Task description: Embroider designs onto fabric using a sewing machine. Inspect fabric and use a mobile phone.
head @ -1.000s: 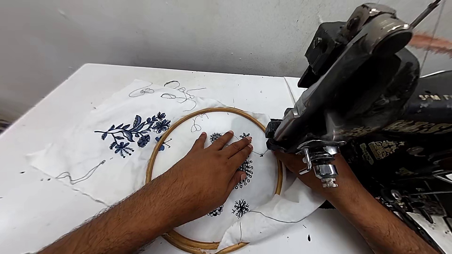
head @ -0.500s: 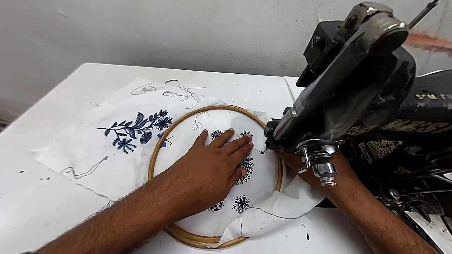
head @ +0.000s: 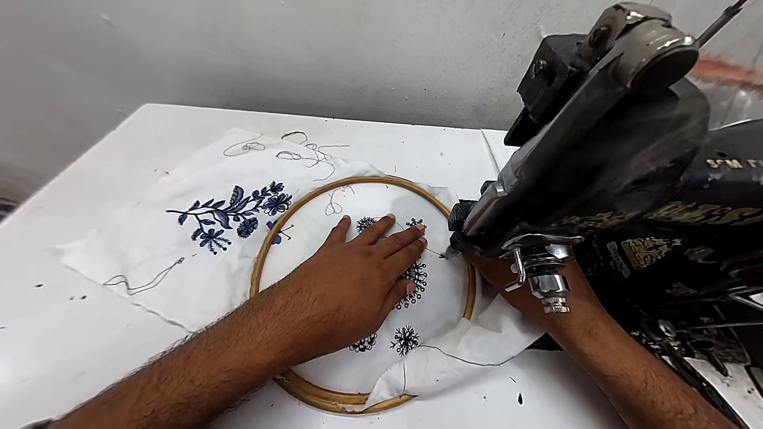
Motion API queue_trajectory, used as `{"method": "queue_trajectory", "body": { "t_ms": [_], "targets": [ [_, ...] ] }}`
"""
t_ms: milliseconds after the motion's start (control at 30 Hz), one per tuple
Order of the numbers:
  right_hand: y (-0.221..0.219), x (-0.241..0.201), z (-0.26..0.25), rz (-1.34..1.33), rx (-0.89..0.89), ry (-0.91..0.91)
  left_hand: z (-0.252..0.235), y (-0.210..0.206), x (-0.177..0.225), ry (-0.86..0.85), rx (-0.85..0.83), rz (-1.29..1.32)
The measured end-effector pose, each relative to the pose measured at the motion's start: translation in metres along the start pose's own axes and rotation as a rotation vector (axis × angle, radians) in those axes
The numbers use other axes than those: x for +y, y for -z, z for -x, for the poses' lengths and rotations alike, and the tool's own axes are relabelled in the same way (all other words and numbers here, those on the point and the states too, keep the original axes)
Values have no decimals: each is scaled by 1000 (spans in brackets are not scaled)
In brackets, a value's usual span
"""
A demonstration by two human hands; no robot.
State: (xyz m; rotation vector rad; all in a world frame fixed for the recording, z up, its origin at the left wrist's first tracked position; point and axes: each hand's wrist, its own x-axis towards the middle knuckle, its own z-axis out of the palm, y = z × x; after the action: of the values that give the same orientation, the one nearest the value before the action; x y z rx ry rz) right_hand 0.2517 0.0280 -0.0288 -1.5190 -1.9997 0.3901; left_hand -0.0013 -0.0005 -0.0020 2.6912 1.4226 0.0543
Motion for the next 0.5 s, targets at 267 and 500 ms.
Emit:
{"method": "queue_trajectory", "body": {
  "t_ms": [267, 500],
  "targets": [
    [5, -2, -1, -21, -18, 11, 0, -1, 3, -8, 5, -5],
    [0, 3, -1, 32, -9, 20, -2, 1, -1, -1, 4, 15]
  ]
}}
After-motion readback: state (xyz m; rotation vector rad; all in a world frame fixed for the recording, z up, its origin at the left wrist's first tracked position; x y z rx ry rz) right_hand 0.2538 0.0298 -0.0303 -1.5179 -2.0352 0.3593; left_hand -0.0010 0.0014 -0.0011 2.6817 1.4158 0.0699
